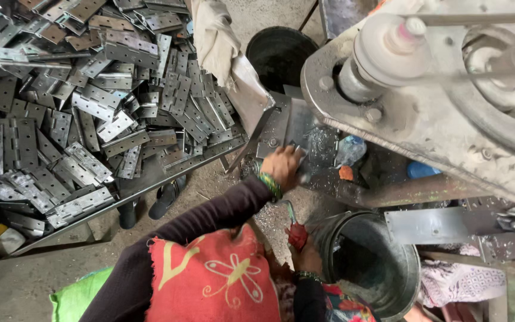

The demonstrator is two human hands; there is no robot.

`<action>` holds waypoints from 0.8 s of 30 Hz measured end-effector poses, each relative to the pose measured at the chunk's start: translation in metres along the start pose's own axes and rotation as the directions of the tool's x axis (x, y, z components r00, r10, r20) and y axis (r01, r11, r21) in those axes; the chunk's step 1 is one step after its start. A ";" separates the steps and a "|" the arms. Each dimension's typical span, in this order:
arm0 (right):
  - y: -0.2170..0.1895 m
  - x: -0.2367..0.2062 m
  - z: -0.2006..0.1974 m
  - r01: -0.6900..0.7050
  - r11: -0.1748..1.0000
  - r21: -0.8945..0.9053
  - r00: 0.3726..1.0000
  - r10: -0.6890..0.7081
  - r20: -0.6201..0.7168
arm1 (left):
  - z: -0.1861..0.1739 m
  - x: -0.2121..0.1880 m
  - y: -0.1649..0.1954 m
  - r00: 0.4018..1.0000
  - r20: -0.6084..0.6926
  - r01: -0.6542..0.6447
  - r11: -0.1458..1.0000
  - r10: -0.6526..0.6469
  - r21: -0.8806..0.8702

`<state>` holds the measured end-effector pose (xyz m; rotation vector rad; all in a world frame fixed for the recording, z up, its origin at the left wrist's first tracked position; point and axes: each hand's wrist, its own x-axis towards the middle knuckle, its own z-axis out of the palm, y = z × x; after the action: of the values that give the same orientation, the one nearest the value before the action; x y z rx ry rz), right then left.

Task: The person repeatedly picks metal hinge-like parts from a bin, places them under a press, and operates the lever to stamp or shape them. The person then removes the processed parts and places them into a bucket. The cycle continues throughout the clip.

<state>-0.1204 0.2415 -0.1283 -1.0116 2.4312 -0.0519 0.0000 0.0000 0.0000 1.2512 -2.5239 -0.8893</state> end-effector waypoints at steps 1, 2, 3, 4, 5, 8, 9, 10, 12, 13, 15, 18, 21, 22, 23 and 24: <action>0.002 -0.002 0.004 0.009 1.000 0.003 1.000 -0.009 -0.021 | 0.007 -0.009 -0.002 0.996 -0.074 -0.053 0.998 0.056 0.039; 0.003 -0.001 0.006 0.018 1.000 0.006 0.999 -0.018 -0.042 | 0.012 -0.013 -0.005 0.983 -0.144 -0.104 0.991 0.115 0.082; 0.003 0.001 0.006 0.027 1.000 0.009 0.998 -0.027 -0.063 | 0.014 -0.013 -0.008 0.962 -0.211 -0.150 0.980 0.175 0.129; 0.001 0.006 0.004 0.021 1.000 0.005 0.998 -0.020 -0.060 | 0.012 -0.007 -0.013 0.980 -0.145 -0.126 0.989 0.137 0.083; 0.002 0.005 0.006 0.007 1.000 0.000 0.999 -0.007 -0.042 | 0.010 -0.004 -0.021 0.994 -0.061 -0.093 0.995 0.095 0.036; 0.001 0.009 -0.003 0.172 0.977 0.124 0.981 -0.159 -0.107 | 0.003 -0.004 -0.035 0.987 -0.091 -0.119 0.979 0.135 0.166; -0.005 0.007 -0.013 0.260 0.949 0.179 0.960 -0.235 -0.149 | 0.000 -0.004 -0.038 0.975 -0.138 -0.138 0.958 0.177 0.251; -0.011 0.006 -0.029 0.164 0.980 0.112 0.986 -0.164 -0.015 | 0.001 -0.004 -0.037 0.987 -0.071 -0.116 0.952 0.141 0.283; -0.022 0.005 -0.070 -0.022 0.998 -0.057 0.972 0.034 0.230 | 0.004 0.000 -0.035 0.995 0.076 -0.087 0.932 0.064 0.351; -0.024 -0.006 -0.085 0.000 0.994 -0.110 0.981 0.022 0.193 | 0.008 0.000 -0.033 0.996 0.043 -0.092 0.918 0.081 0.385; -0.033 -0.015 -0.111 0.054 0.972 -0.228 0.995 -0.032 0.099 | 0.011 0.013 -0.029 0.991 -0.055 -0.083 0.888 0.121 0.453; -0.038 -0.014 -0.110 0.122 0.964 -0.236 0.992 -0.109 0.067 | 0.016 0.024 -0.031 0.999 0.002 -0.041 0.919 0.044 0.392; -0.022 -0.009 -0.065 0.020 0.992 -0.123 0.997 -0.010 0.082 | 0.025 0.029 -0.034 0.996 -0.060 -0.032 0.929 0.058 0.369; -0.013 -0.003 -0.048 0.049 0.996 -0.074 0.997 -0.045 0.061 | 0.029 0.030 -0.037 0.991 -0.099 -0.043 0.924 0.086 0.380; -0.004 0.002 -0.031 0.079 0.997 -0.025 0.996 -0.078 0.040 | 0.034 0.029 -0.039 0.984 -0.136 -0.053 0.919 0.115 0.391; 0.004 0.009 -0.017 0.110 0.994 0.023 0.994 -0.111 0.017 | 0.038 0.027 -0.041 0.975 -0.172 -0.061 0.914 0.141 0.402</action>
<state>-0.1359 0.2358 -0.1180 -1.1312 2.3509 -0.1067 -0.0054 -0.0239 -0.0572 1.2217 -2.6529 -0.2173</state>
